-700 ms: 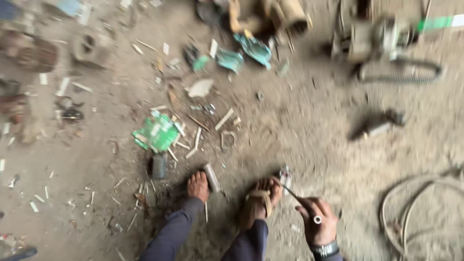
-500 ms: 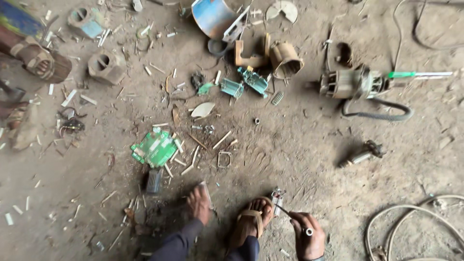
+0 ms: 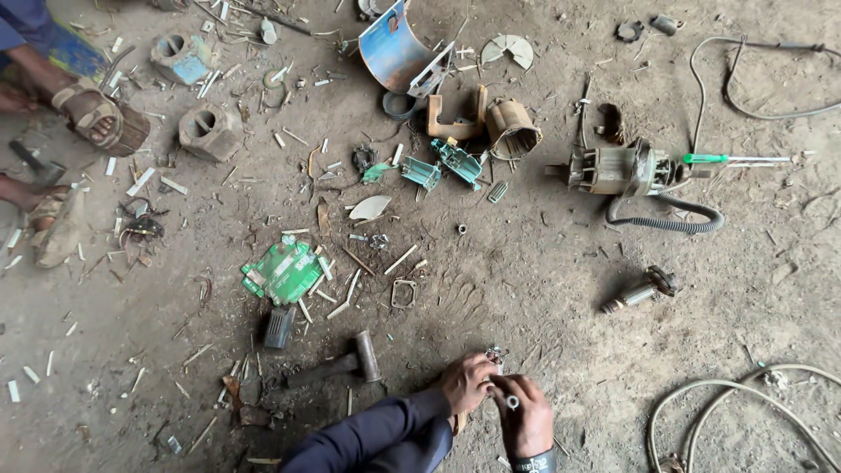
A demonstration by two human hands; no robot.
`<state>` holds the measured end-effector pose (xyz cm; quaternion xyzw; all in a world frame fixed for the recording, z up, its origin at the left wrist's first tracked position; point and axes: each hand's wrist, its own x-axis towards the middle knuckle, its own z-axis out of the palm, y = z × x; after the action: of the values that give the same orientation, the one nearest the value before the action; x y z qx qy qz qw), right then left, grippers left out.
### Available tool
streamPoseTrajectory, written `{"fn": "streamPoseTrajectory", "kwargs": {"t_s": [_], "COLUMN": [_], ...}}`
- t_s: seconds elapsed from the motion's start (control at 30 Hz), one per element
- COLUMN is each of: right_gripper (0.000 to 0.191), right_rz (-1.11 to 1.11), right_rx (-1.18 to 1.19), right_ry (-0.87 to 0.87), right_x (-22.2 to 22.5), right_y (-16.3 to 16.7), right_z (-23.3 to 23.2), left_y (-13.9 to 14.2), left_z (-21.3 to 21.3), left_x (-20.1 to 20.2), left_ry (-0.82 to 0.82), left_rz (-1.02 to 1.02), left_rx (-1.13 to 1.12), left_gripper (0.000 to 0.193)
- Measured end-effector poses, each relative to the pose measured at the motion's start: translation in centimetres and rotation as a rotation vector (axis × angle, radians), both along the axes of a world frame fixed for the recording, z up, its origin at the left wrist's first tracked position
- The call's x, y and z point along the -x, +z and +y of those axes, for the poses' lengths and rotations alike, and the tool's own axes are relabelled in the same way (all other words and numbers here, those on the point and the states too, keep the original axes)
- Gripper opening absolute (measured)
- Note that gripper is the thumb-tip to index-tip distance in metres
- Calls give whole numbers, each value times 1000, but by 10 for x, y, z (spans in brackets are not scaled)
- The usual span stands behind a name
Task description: The person sits on the floor and uses a hammer and a metal rod to repeatedly strike and adjust a small cylindrical electrical component. The person also uses hands to twist and manipulate the component's wires and casing throughout the clip.
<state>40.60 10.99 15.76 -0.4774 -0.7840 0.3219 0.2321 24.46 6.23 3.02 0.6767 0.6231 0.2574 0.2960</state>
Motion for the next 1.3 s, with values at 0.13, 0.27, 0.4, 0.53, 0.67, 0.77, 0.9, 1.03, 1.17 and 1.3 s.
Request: {"fn": "streamPoseTrajectory", "kwargs": {"t_s": [0.13,0.27,0.4,0.53,0.67,0.77,0.9,1.03,1.17,1.3], "right_gripper": [23,38,44,51,51,47,53,58,54,44], "right_rz": [-45,9,3,11,27,53,109,91,79,29], "right_rx": [6,-26,73,46,57,48,59,99,19,93], "right_ry": [70,166,213,259,271,256,282,288,294,308], "right_x": [-13,-19,-18,-14,-12,-14,-20,-16,-3,5], "right_y": [-6,-18,-37,-56,-64,-65,-60,-46,-30,-24], "right_z": [-5,-8,-8,-4,0,0,-1,1,4,-3], "left_y": [-4,-24,-44,-56,-57,-57,-60,-60,-57,-59], "left_z": [3,7,11,18,23,22,20,21,20,14], "left_x": [-23,-30,-30,-25,-18,-16,-19,-18,-9,-4], "left_ry": [33,37,76,100,119,122,155,167,98,-1], "left_rz": [30,30,-2,-9,-2,-7,-56,-46,-48,-232], "left_rx": [-54,-36,-6,-62,-41,-47,-126,-133,-107,-98], "left_gripper": [27,26,16,18,15,16,17,17,27,44]}}
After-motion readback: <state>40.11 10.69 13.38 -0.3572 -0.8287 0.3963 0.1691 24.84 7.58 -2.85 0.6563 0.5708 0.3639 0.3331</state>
